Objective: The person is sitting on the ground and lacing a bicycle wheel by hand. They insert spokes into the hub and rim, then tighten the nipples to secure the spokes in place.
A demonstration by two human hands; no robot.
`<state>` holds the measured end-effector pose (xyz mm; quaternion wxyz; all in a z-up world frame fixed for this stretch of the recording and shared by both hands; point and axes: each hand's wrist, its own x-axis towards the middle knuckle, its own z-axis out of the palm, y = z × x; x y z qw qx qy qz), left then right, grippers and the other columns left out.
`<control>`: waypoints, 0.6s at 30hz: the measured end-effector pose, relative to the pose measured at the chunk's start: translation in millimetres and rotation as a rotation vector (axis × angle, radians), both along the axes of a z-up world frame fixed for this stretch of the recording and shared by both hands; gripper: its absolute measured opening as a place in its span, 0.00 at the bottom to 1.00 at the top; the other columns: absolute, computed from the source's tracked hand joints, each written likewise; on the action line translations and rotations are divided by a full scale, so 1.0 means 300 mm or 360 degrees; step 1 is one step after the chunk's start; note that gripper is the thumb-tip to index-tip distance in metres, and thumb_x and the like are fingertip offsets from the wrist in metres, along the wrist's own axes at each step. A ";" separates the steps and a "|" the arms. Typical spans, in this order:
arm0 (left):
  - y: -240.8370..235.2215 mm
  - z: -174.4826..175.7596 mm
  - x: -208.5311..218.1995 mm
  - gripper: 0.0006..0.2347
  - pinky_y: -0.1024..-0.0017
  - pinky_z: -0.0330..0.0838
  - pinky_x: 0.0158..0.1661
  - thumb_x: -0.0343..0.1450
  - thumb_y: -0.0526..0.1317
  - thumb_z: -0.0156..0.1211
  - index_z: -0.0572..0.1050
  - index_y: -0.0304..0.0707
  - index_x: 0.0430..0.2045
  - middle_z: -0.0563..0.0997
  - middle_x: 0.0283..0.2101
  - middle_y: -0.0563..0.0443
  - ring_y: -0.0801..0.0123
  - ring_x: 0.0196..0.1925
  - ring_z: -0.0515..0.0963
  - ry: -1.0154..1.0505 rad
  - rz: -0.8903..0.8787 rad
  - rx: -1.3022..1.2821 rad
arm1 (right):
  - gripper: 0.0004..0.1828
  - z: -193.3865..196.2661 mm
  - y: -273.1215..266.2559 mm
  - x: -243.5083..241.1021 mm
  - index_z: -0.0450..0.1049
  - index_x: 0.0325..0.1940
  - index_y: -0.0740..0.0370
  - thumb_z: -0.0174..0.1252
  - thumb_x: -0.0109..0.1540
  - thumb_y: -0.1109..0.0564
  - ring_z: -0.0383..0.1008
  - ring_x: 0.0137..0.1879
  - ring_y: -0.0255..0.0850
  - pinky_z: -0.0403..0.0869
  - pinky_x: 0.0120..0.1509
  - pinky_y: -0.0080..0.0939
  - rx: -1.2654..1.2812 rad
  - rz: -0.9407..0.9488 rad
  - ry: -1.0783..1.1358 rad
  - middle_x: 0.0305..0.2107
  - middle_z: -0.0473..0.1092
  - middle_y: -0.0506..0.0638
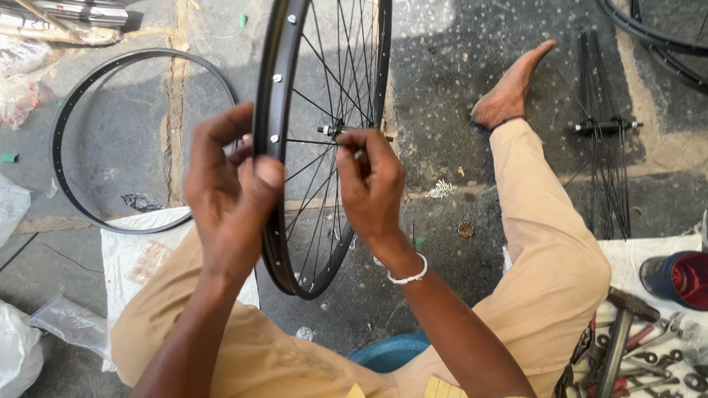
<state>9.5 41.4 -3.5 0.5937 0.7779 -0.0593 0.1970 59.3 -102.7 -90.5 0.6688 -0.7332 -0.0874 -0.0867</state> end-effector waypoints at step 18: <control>-0.069 -0.086 0.015 0.20 0.53 0.64 0.58 0.68 0.48 0.76 0.66 0.38 0.28 0.69 0.30 0.53 0.63 0.39 0.69 -0.0017 0.0146 0.0608 | 0.12 -0.640 -0.432 0.201 0.76 0.51 0.66 0.60 0.65 0.59 0.73 0.37 0.38 0.72 0.38 0.39 -0.0034 -0.0416 0.0449 0.36 0.76 0.55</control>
